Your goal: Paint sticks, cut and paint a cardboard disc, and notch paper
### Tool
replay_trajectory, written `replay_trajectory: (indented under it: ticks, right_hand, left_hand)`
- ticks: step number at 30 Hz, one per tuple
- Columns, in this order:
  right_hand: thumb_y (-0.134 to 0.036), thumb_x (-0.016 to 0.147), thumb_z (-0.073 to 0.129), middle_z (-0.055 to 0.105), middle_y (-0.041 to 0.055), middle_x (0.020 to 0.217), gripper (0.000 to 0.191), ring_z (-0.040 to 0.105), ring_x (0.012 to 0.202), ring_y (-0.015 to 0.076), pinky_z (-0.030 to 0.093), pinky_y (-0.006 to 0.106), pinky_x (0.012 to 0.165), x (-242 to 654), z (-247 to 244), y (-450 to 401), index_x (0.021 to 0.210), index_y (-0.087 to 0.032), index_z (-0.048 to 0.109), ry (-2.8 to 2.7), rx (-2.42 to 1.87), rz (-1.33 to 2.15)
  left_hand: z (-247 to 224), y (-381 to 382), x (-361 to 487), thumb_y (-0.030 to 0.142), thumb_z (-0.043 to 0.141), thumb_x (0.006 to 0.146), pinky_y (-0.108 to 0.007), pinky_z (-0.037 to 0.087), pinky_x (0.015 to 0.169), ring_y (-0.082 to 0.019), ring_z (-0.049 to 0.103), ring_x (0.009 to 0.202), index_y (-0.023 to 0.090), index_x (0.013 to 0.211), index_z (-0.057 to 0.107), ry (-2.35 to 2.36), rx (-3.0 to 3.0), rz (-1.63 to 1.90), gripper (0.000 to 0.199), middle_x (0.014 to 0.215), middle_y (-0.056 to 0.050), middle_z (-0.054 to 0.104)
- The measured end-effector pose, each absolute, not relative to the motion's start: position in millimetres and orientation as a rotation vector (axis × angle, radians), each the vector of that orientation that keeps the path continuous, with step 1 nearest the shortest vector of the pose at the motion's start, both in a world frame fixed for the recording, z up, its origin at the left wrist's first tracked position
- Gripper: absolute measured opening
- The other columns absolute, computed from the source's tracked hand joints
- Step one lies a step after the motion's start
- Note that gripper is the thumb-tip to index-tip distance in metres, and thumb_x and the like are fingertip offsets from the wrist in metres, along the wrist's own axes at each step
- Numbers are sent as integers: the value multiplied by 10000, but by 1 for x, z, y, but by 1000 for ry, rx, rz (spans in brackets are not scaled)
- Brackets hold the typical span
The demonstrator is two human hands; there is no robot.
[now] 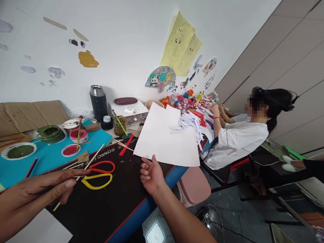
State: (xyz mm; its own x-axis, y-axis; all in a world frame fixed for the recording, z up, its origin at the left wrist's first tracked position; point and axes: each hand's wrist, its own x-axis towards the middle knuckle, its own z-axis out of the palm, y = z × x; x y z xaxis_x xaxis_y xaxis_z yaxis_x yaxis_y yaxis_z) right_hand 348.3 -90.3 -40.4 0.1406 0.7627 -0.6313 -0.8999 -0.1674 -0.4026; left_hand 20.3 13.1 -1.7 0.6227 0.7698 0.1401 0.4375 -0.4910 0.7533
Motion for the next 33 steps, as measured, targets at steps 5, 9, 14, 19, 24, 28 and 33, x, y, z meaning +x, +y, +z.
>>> replay_trajectory:
  ticks: [5,9,14,19,24,28,33]
  right_hand:
    - [-539,1208,407,591,-14,664,538,343,429,59,177,121,363,349,-40,-92,1067,-102,688,222,-919,1487]
    - [-534,1214,383,596,-12,666,546,363,431,64,192,121,364,350,-41,-87,1056,-109,687,222,-891,1468]
    - [-513,1196,472,539,-46,648,465,371,421,63,206,128,361,348,-46,-76,1032,-131,682,214,-845,1431]
    - [-530,1179,501,495,-66,629,466,344,411,64,209,147,364,349,-50,-67,980,-149,681,186,-807,1397]
    - [-505,1125,636,443,-91,595,398,345,413,70,217,149,365,356,-55,-52,890,-184,640,164,-780,1365]
    - [-388,1123,666,401,-109,567,364,339,411,69,230,149,368,358,-57,-43,824,-198,580,147,-761,1359]
    - [-326,1136,660,396,-117,565,327,327,410,65,227,151,372,355,-53,-46,844,-198,584,103,-710,1349]
  left_hand:
    - [-10,12,18,637,571,1028,-227,568,667,-185,676,616,379,1174,852,920,1978,586,408,648,42,698]
    - [-11,13,21,670,574,1009,-251,576,676,-204,684,634,437,1207,863,922,1953,600,421,643,37,695]
    - [-13,8,21,679,605,987,-283,579,668,-226,682,640,560,1239,834,977,1916,593,360,634,43,691]
    - [-16,2,17,681,623,972,-314,583,660,-237,687,633,679,1263,773,1026,1898,619,327,640,59,696]
    - [-16,2,16,685,634,955,-325,577,635,-244,683,616,671,1209,797,1039,1882,604,302,634,55,695]
    - [-17,2,16,669,654,945,-319,588,664,-240,683,613,626,1133,834,1042,1876,597,263,626,53,694]
    - [-20,1,11,640,655,967,-284,579,653,-224,693,620,596,1190,828,1026,1862,552,286,646,57,708]
